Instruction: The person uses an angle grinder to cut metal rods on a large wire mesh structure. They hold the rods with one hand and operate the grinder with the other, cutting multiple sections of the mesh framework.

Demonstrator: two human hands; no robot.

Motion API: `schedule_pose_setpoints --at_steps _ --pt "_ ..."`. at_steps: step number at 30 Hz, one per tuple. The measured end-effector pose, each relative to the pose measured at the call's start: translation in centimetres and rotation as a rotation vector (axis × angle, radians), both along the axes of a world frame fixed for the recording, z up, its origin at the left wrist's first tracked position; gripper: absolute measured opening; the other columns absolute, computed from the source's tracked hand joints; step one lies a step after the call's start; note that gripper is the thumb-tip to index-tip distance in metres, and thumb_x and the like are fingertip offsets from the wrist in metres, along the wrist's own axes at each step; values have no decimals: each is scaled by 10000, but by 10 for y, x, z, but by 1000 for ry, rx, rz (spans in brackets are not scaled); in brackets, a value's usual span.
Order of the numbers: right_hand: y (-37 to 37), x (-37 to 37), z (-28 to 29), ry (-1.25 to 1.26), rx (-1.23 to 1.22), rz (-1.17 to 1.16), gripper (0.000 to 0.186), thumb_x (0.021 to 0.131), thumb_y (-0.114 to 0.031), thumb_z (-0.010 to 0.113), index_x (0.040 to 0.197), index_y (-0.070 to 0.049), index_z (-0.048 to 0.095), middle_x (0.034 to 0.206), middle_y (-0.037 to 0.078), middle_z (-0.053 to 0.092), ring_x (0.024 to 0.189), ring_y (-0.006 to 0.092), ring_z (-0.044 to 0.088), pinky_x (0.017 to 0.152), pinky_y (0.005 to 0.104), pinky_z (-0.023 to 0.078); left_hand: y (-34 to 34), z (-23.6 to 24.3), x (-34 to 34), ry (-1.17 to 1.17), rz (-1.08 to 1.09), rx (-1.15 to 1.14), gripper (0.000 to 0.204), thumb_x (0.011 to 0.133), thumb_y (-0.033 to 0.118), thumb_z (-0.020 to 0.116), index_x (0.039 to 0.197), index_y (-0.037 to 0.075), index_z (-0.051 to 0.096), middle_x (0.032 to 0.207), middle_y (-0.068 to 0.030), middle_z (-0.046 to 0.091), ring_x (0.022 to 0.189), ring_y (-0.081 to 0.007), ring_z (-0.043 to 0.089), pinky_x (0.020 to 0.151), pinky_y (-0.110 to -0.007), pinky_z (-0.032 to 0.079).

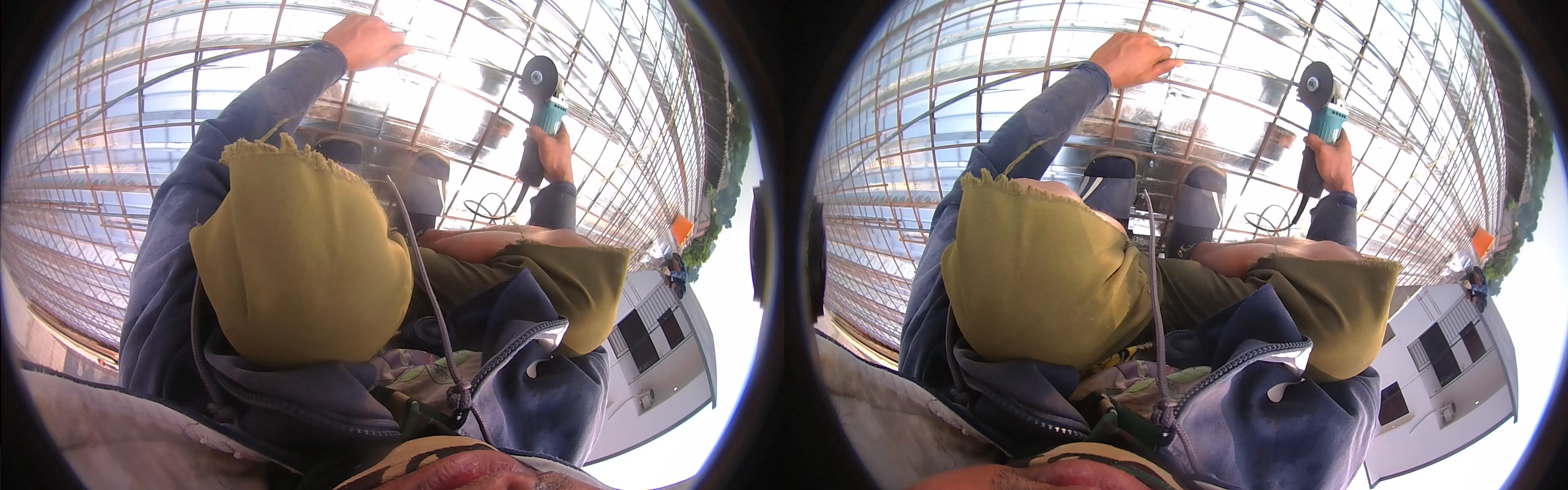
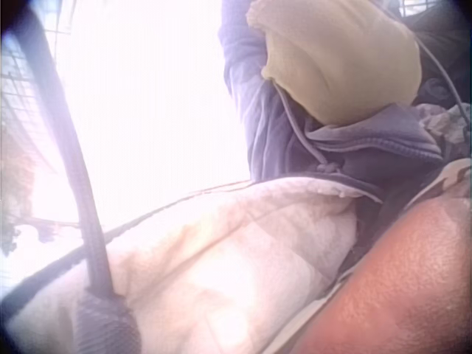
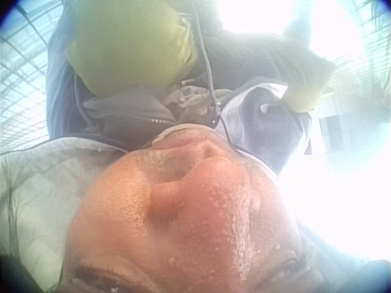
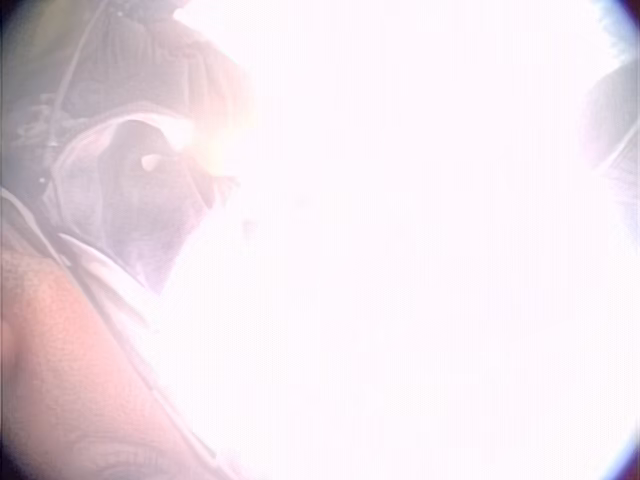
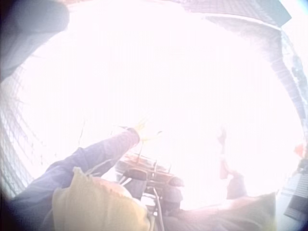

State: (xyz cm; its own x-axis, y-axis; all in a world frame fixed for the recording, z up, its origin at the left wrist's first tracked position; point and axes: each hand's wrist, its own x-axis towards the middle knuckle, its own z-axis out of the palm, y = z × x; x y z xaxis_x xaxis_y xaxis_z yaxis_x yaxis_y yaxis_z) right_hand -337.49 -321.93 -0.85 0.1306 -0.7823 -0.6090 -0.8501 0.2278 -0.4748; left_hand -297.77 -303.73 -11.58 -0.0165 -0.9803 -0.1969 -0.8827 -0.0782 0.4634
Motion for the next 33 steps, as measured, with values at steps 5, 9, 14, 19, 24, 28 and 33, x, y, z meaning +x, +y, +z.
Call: schedule_pose_setpoints --at_steps 5,9,14,19,24,28,33 --pt "1 0 1 -24 18 -8 517 844 -154 788 1276 77 621 1021 160 744 844 235 721 765 370 593 0 1 1 -2 -8 -15 496 1121 507 493 1020 118 782 886 -168 778 872 -370 768 858 -520 606" --pt "0 -5 -2 -46 25 -10 524 840 -160 791 1275 78 621 1021 160 744 843 234 721 769 371 594 0 0 1 0 -10 -22 497 1123 506 492 1019 116 783 886 -165 779 871 -368 770 859 -520 608" --pt "-2 -5 -4 -36 16 2 532 835 -170 796 1271 80 623 1016 161 744 836 234 722 765 371 595 0 0 0 1 -3 2 496 1125 501 489 1022 116 784 889 -164 781 870 -363 774 864 -517 609" --pt "-3 -4 -4 -11 1 21 491 850 -157 780 1254 75 624 1000 154 734 826 232 719 754 370 593 1 -3 0 -4 1 -20 497 1128 497 484 1021 116 785 891 -166 781 869 -362 775 866 -515 610" --pt "-1 -1 -1 -36 13 19 426 881 -128 755 1237 59 615 982 137 714 811 226 710 737 370 587 0 0 0 -5 -11 -13 499 1130 495 483 1019 114 786 894 -166 784 875 -357 777 871 -514 610" --pt "-3 -4 -4 -40 7 17 437 873 -137 760 1234 59 615 980 139 715 805 229 710 729 372 587 0 0 0 -1 -7 -7 497 1129 491 484 1018 113 787 897 -165 785 882 -355 779 878 -512 610" --pt "-1 3 -1 -23 8 7 447 866 -143 762 1236 60 615 975 141 713 800 232 709 721 378 588 0 -5 0 -55 -26 -32 486 1135 515 509 1072 136 806 864 -116 772 815 -288 762 844 -456 636"
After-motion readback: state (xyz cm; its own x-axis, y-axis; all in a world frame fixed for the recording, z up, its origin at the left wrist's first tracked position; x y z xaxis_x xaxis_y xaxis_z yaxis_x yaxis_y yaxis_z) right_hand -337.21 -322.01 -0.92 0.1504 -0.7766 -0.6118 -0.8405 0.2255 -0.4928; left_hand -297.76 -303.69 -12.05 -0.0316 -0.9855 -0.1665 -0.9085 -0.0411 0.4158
